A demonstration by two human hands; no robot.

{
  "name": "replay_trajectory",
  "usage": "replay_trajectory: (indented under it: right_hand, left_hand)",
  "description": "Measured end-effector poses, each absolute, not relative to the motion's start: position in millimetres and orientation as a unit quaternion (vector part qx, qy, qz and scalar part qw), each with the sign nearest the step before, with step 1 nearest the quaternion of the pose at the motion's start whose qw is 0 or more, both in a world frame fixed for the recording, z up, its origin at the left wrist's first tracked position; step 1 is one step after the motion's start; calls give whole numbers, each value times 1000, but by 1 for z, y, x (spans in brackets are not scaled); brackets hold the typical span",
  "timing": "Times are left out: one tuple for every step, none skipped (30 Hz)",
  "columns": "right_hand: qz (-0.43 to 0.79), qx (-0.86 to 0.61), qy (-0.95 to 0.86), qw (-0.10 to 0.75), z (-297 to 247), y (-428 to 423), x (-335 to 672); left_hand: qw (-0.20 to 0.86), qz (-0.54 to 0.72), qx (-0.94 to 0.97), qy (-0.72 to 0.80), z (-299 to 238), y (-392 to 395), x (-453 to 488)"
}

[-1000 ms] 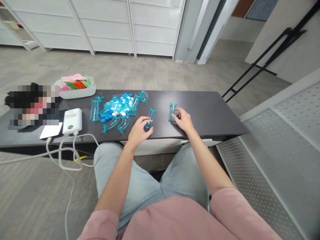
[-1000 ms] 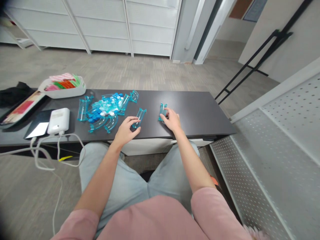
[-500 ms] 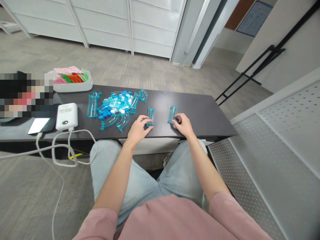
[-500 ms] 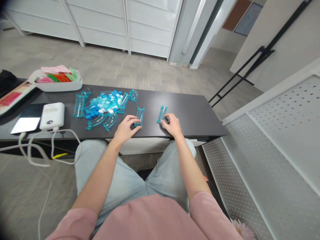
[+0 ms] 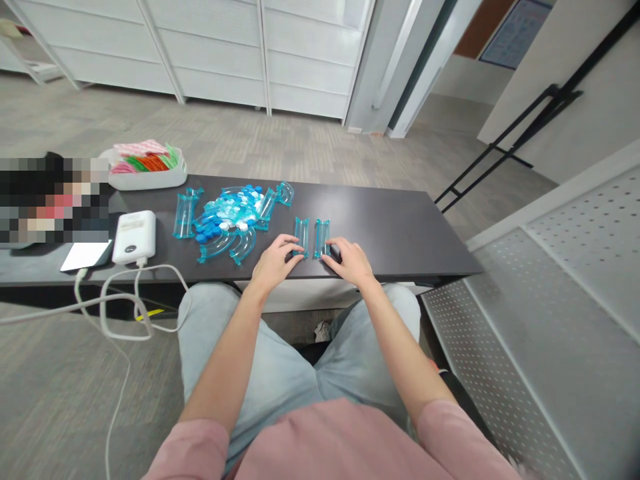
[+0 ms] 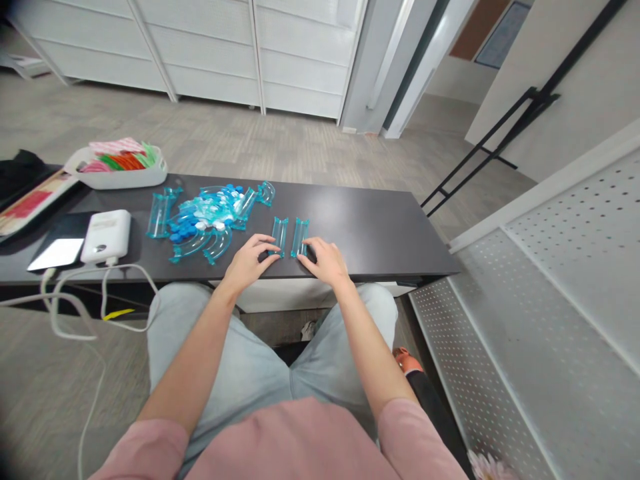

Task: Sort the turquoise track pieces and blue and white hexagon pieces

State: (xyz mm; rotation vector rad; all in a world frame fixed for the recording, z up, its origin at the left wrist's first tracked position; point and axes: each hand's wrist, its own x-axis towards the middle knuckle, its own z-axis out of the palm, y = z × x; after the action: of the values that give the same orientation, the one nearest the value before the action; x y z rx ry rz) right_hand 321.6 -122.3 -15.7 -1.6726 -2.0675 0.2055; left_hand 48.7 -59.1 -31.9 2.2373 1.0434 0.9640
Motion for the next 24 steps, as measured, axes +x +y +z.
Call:
replay_trajectory:
  right_hand:
    - [78,-604,-758,233,-15,-122,320]
    - [81,-597,-763,233,-14,-123,319]
    - [85,-590,-768,233,-13,-123,319]
    - [88,-585,-772,234,-12,-123,319]
    - [91,-581,-774,237,-11,-124,319]
    - [93,-578,-775,239,-10,-124,319]
    - [96,-576,-775,242,-10,-125,320]
    - [98,-576,-774,244,-9,-125,320]
    - [99,-576,-773,246,-9,-125,320]
    - [100,-578,-771,248,-10,-125,320]
    - [100,-581,-768,250,-10,-125,320]
    - [100,-585,-765,251,-11,-125,321]
    - [100,-589,-761,253,-11,-124,321]
    - [100,-592,-758,255,-12,-124,321]
    - [101,-595,-754,258,-13,-123,321]
    - [102,-596,-752,261,-14,-123,322]
    - [102,-597,-751,264,-15,-122,322]
    - [103,-597,-749,268,-16,-122,322]
    - [104,-597,-748,270,-16,-121,323]
    - [106,-596,-747,273,-17,-121,323]
    - [107,-596,-746,277,-18,-120,323]
    - [108,-596,-744,282,-19,-119,323]
    - [110,-596,-742,286,-19,-119,324]
    - [110,-597,-740,290,-20,-118,324]
  left_hand:
    - [243,352,821,379,-32,-59,49]
    - [242,350,824,375,-32,-59,48]
    - [241,349,826,372,-32,-59,48]
    - [240,349,827,370,-33,-59,48]
    - [239,350,828,368,-33,-59,48]
    - [238,352,828,367,-33,-59,49]
    - [237,353,827,367,-34,-59,49]
    - [237,354,827,366,-34,-59,49]
    - [236,354,828,366,-34,-59,50]
    - [234,353,830,364,-34,-58,50]
    - [231,352,832,362,-34,-58,50]
    - [227,351,833,362,-34,-58,50]
    - [221,351,834,363,-33,-57,51]
    - [216,350,835,365,-33,-57,51]
    - [212,348,836,368,-32,-57,51]
    - [208,345,837,370,-31,-57,51]
    - [205,341,839,372,-31,-57,52]
    - [202,336,841,373,-30,-58,52]
    - [198,331,843,374,-28,-58,53]
    - [195,326,845,377,-27,-59,53]
    - [192,322,846,381,-26,-59,54]
    - [190,317,846,385,-25,-60,54]
    - [189,314,846,388,-24,-60,54]
    - [190,311,845,391,-24,-61,54]
